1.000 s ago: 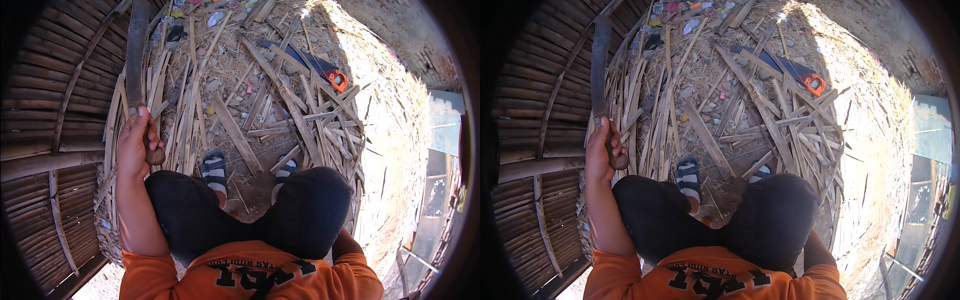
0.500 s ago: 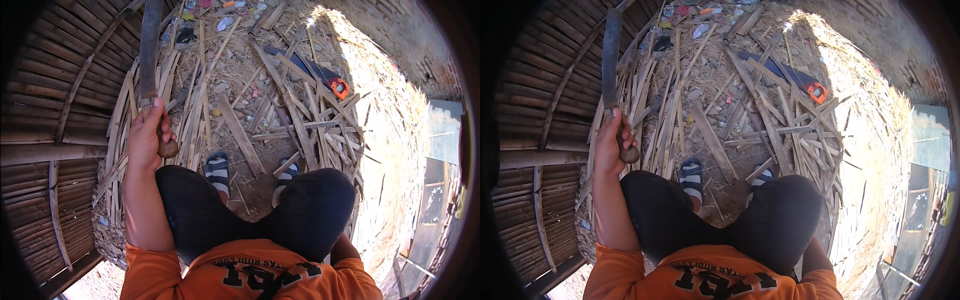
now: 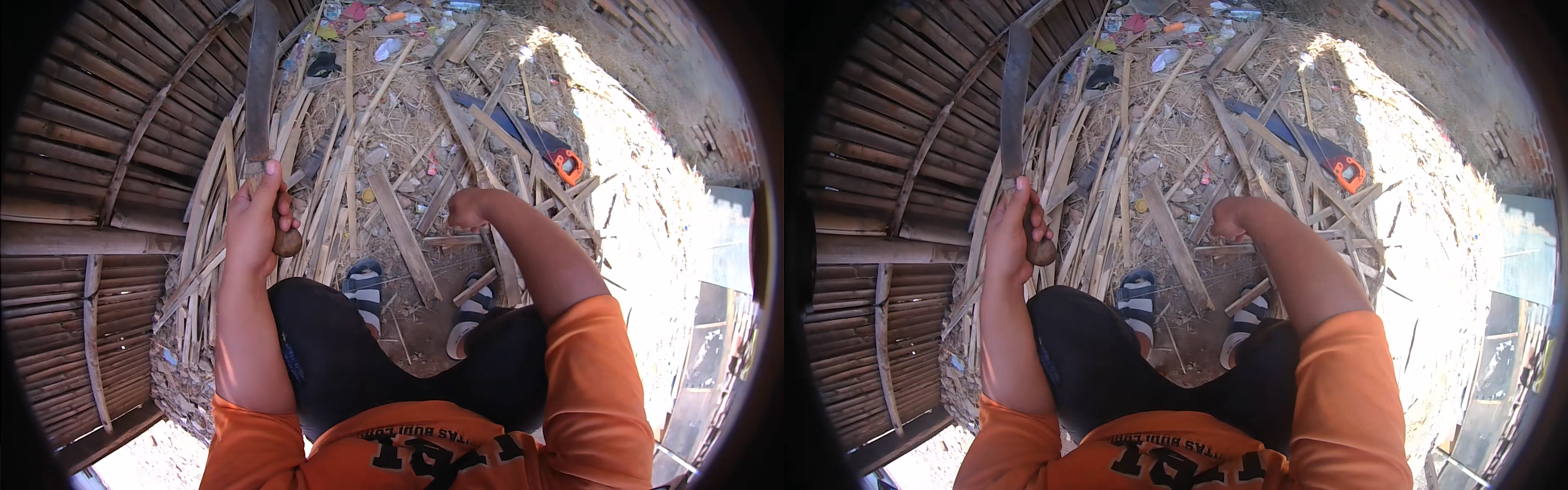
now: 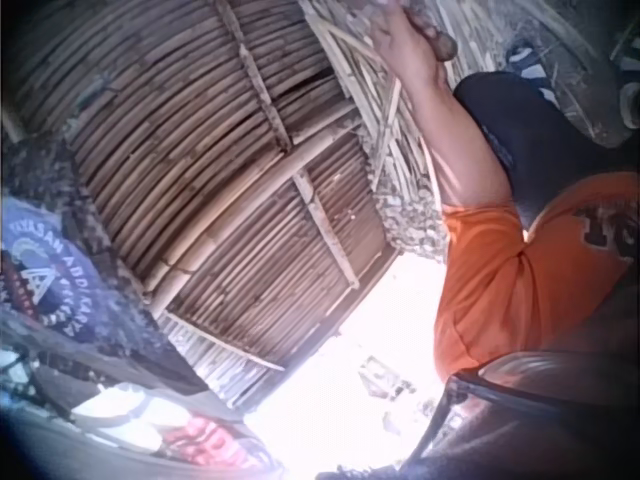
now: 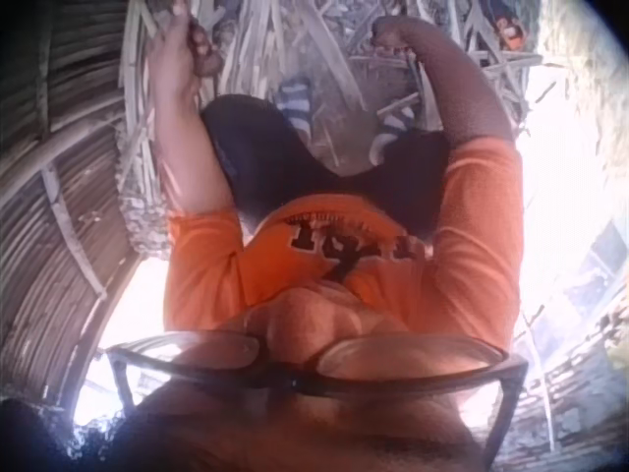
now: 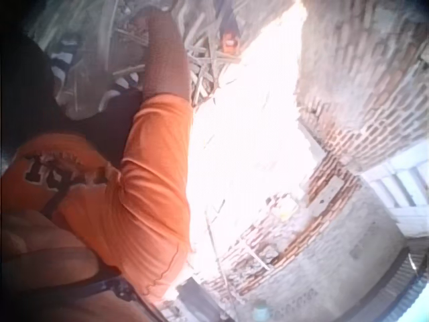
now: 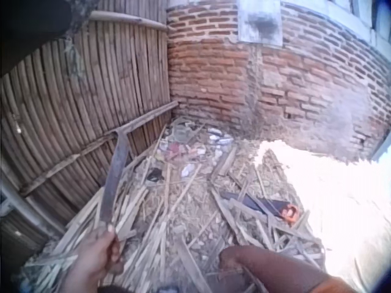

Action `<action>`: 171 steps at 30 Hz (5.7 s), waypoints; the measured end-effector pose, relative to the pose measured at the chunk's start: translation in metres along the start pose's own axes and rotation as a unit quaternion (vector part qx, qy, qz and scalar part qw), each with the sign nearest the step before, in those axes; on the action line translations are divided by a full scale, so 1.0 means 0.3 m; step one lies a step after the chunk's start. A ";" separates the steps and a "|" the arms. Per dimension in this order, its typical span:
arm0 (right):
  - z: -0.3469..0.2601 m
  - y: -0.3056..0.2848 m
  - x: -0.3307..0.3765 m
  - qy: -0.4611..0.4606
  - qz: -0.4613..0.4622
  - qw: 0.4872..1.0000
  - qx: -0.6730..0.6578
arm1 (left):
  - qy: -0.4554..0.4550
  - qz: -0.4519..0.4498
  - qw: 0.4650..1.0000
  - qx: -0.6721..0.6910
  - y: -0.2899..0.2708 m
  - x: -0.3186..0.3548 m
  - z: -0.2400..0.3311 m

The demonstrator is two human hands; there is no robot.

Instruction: The person uses a large blade and a hammer to split a piece of wood while sitting on a pile of wood scraps and bamboo.

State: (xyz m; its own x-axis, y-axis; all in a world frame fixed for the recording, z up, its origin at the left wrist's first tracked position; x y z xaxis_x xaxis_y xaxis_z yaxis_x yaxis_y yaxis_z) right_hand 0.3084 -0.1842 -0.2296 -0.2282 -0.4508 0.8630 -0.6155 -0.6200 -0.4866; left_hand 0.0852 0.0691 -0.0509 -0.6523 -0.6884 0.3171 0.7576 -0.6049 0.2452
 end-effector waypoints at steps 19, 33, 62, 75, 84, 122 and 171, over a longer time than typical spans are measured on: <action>-0.304 0.509 -0.321 0.184 0.243 0.936 -0.175 | 0.006 0.041 0.998 0.045 -0.052 -0.056 -0.002; -0.263 0.561 -0.345 0.182 0.232 0.953 -0.068 | 0.028 0.091 0.991 0.099 -0.069 -0.028 0.034; 0.173 0.040 1.126 0.145 0.475 0.846 -0.195 | -0.028 -0.098 0.986 0.129 0.170 0.105 0.000; -0.438 0.032 0.948 -0.268 0.509 0.665 -0.476 | 0.068 -0.391 0.915 -0.068 0.553 0.538 0.089; -0.088 0.061 1.123 -0.037 0.580 0.730 -0.360 | 0.329 -0.225 0.782 -0.479 0.342 0.637 0.064; 0.437 0.776 0.233 0.152 0.343 0.850 -0.369 | 0.344 0.018 0.882 -0.320 -0.096 0.645 0.080; -0.257 -0.028 0.742 -0.177 0.362 0.736 -0.544 | 0.507 0.135 0.832 0.183 -0.094 0.167 0.388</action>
State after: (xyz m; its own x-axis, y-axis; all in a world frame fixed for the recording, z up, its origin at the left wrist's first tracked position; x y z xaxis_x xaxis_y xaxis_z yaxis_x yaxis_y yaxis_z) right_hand 0.2046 -0.2297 -0.0230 -0.7008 -0.6688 0.2480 -0.7133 0.6590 -0.2386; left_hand 0.0339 0.0983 0.0647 -0.0025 -0.8751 -0.4839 0.7150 -0.3399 0.6109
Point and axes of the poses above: each hand's wrist, its own x-axis away from the middle knuckle, its own y-axis out of the palm, z = x × y, the point moved 8 cm from there along -x, towards the middle knuckle, and after that the axes turned 12 degrees about x, right-handed, at the moved point
